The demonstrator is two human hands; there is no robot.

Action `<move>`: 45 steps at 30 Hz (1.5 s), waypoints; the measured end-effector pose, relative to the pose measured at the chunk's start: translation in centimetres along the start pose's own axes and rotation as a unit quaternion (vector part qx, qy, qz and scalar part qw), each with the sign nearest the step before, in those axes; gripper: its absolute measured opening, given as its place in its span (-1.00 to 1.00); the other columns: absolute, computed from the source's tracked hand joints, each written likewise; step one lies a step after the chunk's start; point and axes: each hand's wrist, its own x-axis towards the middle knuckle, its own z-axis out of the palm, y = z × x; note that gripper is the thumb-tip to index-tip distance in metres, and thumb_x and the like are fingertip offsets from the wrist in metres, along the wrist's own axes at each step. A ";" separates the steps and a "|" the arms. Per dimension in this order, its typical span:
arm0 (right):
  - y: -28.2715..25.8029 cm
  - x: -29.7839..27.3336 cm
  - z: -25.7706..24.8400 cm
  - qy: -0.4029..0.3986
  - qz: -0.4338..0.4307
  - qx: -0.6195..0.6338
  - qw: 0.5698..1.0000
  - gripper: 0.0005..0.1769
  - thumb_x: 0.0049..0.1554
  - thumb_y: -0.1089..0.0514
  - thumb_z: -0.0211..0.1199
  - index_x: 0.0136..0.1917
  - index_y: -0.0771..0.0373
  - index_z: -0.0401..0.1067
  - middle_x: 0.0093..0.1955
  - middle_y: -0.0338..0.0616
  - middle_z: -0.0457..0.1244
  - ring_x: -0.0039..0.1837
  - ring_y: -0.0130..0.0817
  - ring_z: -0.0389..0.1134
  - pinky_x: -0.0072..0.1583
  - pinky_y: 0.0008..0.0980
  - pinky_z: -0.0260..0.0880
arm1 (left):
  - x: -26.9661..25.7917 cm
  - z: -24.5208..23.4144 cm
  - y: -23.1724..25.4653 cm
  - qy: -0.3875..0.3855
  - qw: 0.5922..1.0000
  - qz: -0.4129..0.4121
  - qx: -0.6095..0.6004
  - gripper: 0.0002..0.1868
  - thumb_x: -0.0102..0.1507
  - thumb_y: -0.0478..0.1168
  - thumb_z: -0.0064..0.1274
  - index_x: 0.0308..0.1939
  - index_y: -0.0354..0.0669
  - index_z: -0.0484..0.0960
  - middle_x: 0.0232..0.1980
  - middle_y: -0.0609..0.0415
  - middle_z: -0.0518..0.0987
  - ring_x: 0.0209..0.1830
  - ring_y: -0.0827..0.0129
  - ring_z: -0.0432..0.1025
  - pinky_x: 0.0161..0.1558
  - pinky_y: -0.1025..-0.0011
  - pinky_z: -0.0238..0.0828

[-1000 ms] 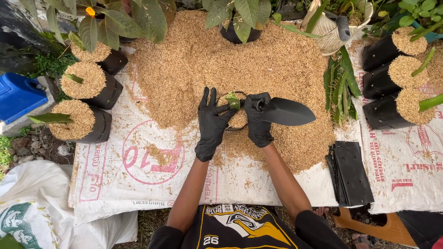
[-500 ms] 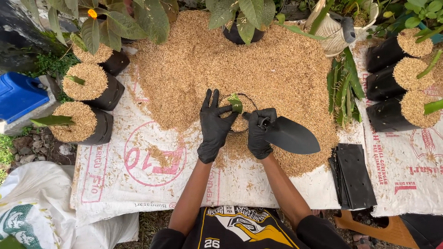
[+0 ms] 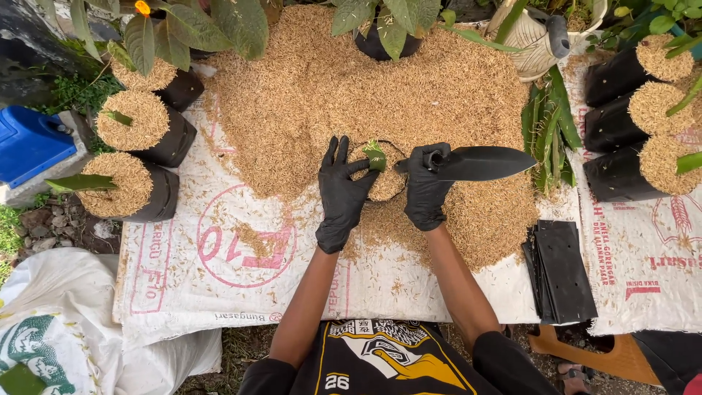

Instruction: The person places a plant cutting into a black plastic pot and fills it with rice husks using a small trowel. They repeatedly add and press down the husks to secure the cutting in place.

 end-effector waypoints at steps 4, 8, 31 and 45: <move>-1.6 -0.1 0.4 -0.007 -0.004 -0.017 1.000 -0.88 0.26 0.04 0.48 -0.04 0.10 0.69 -0.11 0.06 0.52 0.01 -0.17 0.60 0.45 -0.14 0.30 | -0.2 -0.2 0.8 0.009 1.000 -0.012 -0.022 -0.75 0.21 -0.13 0.61 -0.05 0.15 0.95 0.61 -0.29 0.45 0.70 -0.43 0.11 0.56 -0.40 0.26; -3.2 0.0 0.6 -0.013 -0.015 -0.027 0.999 -0.86 0.25 0.02 0.48 -0.04 0.09 0.69 -0.12 0.05 0.52 0.00 -0.15 0.60 0.42 -0.13 0.32 | -0.1 -0.2 0.7 0.016 1.000 -0.001 -0.006 -0.72 0.15 -0.15 0.64 -0.08 0.17 0.94 0.56 -0.29 0.51 0.68 -0.41 0.18 0.54 -0.37 0.31; -6.6 2.2 -1.0 -0.012 0.026 -0.127 0.991 -0.77 0.23 -0.12 0.48 -0.03 0.03 0.69 -0.16 -0.03 0.51 -0.02 -0.08 0.59 0.28 -0.09 0.40 | 3.4 -0.2 -1.2 -0.135 0.946 -0.092 -0.280 -0.38 0.37 -0.50 0.13 0.51 0.01 0.65 0.43 -0.09 0.68 0.58 0.06 0.43 0.53 0.04 0.33; -9.3 1.8 -3.4 -0.015 0.023 -0.195 0.980 -0.72 0.22 -0.20 0.48 -0.02 0.00 0.69 -0.18 -0.07 0.50 -0.04 -0.03 0.59 0.20 -0.07 0.45 | 5.4 -0.5 1.0 -0.193 0.953 -0.149 -0.179 -0.52 0.28 -0.33 0.32 0.28 0.06 0.84 0.33 -0.04 0.75 0.53 0.09 0.48 0.54 0.12 0.32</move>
